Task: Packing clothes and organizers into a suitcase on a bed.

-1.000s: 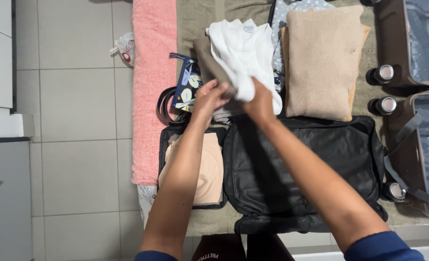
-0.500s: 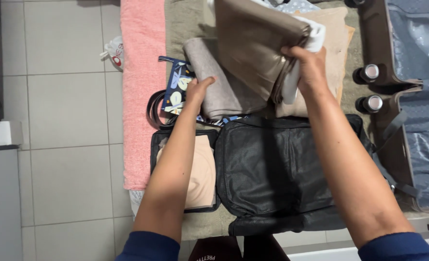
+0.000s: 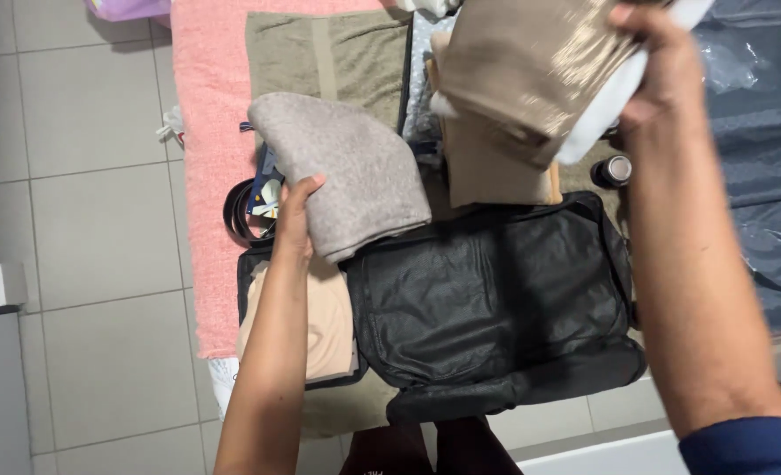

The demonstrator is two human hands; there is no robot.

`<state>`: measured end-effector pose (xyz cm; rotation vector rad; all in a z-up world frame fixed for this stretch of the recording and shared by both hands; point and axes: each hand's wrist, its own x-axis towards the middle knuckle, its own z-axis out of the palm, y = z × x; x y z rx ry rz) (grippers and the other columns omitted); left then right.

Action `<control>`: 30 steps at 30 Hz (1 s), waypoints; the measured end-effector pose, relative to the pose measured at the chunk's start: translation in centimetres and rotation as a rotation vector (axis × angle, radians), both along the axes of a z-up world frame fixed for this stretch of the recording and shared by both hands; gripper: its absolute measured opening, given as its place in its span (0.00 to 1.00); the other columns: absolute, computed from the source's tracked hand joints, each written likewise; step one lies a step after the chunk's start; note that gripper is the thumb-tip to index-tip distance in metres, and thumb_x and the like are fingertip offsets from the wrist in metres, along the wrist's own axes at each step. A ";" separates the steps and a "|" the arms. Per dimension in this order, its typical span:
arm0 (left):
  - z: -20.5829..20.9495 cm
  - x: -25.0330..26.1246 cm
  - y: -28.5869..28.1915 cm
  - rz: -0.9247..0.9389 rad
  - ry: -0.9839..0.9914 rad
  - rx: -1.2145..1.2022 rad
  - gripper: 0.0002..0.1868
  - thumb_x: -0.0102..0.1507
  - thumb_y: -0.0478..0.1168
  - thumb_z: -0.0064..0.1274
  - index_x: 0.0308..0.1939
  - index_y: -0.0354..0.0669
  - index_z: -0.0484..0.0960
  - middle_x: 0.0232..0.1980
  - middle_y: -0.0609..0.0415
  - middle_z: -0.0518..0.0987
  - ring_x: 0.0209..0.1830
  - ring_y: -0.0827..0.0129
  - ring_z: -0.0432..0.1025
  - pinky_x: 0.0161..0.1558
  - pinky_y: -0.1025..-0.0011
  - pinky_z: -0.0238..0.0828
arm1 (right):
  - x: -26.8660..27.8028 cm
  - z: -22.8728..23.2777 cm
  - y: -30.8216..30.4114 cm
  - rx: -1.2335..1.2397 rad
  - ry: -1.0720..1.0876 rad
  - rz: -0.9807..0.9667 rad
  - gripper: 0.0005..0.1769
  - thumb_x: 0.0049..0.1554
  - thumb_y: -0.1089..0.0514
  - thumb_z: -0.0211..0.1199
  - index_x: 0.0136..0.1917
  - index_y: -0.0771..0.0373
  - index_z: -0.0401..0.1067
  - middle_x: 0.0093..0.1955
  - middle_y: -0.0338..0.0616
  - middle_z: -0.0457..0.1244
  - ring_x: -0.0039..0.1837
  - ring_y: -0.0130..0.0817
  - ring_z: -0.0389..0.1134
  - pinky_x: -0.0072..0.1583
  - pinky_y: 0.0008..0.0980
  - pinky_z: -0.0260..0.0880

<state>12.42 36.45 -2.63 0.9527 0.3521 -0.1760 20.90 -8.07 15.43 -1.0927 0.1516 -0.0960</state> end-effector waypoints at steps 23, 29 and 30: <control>7.8 -3.1 -0.6 0.001 -0.131 -0.297 0.40 0.56 0.47 0.58 0.68 0.29 0.67 0.60 0.39 0.77 0.58 0.49 0.75 0.63 0.54 0.75 | -11.4 -9.7 8.1 -1.686 -0.413 0.077 0.44 0.37 0.68 0.73 0.67 0.68 0.67 0.71 0.62 0.58 0.74 0.60 0.56 0.72 0.50 0.55; 12.1 -8.9 -4.8 -0.087 -0.112 -0.379 0.43 0.54 0.46 0.59 0.69 0.30 0.65 0.59 0.40 0.77 0.56 0.50 0.75 0.60 0.55 0.76 | -18.2 -13.3 9.9 -0.416 -0.057 0.306 0.46 0.57 0.45 0.65 0.81 0.66 0.54 0.81 0.56 0.52 0.80 0.49 0.53 0.77 0.47 0.53; 12.6 -10.3 -5.6 -0.156 -0.074 -0.445 0.43 0.54 0.47 0.60 0.69 0.29 0.65 0.59 0.39 0.77 0.56 0.50 0.76 0.59 0.56 0.76 | -19.6 -14.9 10.1 0.134 0.155 0.401 0.49 0.63 0.34 0.57 0.84 0.66 0.50 0.84 0.51 0.51 0.82 0.42 0.54 0.78 0.43 0.55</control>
